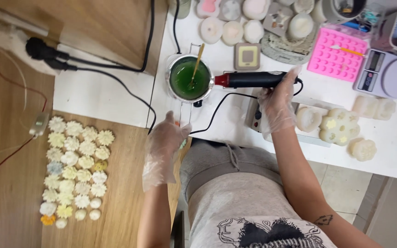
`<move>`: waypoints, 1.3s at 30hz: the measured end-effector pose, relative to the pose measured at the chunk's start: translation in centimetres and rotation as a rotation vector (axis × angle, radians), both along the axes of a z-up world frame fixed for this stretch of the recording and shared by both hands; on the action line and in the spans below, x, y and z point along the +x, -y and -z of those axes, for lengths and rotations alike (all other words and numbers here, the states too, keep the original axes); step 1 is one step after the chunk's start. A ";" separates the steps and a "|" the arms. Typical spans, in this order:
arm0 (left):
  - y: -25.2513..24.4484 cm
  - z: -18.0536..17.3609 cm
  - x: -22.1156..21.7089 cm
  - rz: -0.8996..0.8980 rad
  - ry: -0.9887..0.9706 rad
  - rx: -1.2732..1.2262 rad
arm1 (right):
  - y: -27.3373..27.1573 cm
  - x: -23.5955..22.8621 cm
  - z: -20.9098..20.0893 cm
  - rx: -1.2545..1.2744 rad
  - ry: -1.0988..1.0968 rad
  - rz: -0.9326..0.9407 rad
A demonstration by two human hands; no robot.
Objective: Preparing and melting green wax in a pot and using a heat gun to smooth surfaces at a workbench.
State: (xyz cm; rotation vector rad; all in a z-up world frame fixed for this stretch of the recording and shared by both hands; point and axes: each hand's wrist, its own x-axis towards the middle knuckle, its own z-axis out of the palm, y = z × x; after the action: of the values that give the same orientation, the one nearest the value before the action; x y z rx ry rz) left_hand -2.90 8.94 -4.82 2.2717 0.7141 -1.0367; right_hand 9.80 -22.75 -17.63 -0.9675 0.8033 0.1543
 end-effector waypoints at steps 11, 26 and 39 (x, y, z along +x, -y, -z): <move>2.7 0.3 -1.8 0.064 0.132 0.210 | -1.2 0.4 -3.1 -0.089 0.062 -0.026; 3.1 -0.5 -3.3 0.269 0.357 0.313 | -1.1 -0.7 -3.1 -0.047 0.136 -0.067; 3.9 -1.1 -2.6 0.312 0.324 0.269 | -1.6 -1.8 -4.9 -0.110 0.069 -0.017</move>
State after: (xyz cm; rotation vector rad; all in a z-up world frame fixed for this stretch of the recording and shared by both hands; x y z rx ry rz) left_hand -5.50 5.06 -3.75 2.7648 0.3887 -0.7049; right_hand 7.98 -21.14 -12.75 -1.0777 0.7463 0.0920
